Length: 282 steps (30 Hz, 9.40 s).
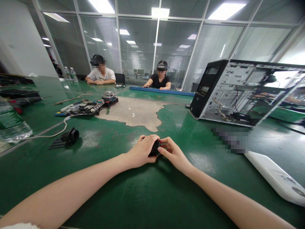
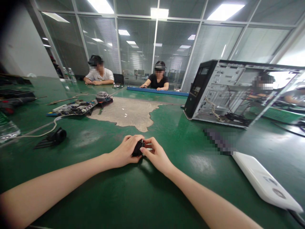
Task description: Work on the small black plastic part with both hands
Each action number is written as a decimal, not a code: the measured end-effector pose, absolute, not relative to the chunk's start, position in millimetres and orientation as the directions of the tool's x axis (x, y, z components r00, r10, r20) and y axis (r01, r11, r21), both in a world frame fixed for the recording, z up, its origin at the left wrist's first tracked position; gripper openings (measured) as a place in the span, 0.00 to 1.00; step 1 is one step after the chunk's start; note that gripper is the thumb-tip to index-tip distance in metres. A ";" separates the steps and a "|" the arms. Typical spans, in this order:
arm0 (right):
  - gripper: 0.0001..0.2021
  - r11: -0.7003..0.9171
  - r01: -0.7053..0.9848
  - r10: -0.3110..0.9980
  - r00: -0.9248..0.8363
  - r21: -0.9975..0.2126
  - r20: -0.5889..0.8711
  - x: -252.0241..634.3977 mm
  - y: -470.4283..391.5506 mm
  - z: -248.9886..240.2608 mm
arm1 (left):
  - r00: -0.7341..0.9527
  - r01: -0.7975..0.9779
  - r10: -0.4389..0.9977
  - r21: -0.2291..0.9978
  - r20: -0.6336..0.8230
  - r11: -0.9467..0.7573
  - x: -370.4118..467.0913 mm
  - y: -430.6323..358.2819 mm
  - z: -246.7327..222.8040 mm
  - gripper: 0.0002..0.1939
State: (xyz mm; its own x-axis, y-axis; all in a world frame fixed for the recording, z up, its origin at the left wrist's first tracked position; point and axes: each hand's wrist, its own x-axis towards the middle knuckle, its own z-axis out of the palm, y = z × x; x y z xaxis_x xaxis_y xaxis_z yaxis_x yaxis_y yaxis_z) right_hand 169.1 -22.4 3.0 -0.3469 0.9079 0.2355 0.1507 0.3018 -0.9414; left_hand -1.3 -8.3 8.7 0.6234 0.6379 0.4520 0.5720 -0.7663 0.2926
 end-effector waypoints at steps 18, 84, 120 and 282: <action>0.11 0.362 0.223 0.904 -0.323 -0.905 0.282 168.1 -24.7 4.1 | 0.622 0.569 0.640 0.301 0.450 -0.765 -1.2 -8.3 9.2 0.30; 0.09 0.563 0.350 0.817 -0.369 -0.748 0.443 169.0 -27.4 0.8 | 0.623 0.564 0.643 0.314 0.445 -0.763 -0.8 -8.0 9.1 0.30; 0.12 0.531 0.387 0.844 -0.313 -0.753 0.435 169.5 -26.2 1.2 | 0.621 0.566 0.642 0.309 0.449 -0.764 -0.8 -8.2 9.7 0.30; 0.12 0.373 0.271 0.900 -0.337 -0.887 0.276 170.8 -21.7 2.3 | 0.622 0.559 0.638 0.313 0.454 -0.768 -0.9 -8.1 10.0 0.30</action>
